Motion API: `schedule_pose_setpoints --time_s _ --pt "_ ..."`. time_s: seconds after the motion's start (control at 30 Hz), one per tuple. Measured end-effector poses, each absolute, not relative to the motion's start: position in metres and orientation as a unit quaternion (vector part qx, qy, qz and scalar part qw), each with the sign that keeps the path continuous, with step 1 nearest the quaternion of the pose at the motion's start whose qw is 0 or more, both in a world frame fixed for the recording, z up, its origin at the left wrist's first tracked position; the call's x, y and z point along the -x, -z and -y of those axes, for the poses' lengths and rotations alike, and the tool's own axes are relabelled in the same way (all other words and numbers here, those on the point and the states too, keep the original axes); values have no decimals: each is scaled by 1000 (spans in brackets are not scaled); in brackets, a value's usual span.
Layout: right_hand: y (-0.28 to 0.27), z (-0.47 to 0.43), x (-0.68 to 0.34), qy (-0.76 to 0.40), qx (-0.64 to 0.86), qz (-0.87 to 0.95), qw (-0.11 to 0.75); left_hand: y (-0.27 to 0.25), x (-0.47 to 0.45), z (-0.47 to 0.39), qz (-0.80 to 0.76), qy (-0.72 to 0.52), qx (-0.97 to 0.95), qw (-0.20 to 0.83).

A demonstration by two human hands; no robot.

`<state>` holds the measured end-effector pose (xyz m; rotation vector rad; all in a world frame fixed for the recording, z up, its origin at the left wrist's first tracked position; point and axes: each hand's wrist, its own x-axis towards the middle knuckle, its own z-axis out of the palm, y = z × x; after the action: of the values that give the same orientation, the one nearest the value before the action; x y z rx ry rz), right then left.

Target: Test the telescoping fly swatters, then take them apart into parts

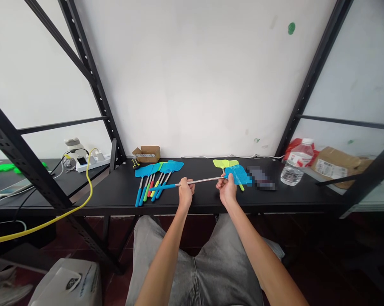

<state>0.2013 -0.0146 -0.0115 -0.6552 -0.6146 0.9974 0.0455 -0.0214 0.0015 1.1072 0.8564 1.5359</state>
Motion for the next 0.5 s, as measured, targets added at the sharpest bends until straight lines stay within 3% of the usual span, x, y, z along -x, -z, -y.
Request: schedule_pose_setpoints --time_s 0.5 --pt "8 20 -192 -481 351 448 667 -4 -56 29 -411 -539 -612 408"
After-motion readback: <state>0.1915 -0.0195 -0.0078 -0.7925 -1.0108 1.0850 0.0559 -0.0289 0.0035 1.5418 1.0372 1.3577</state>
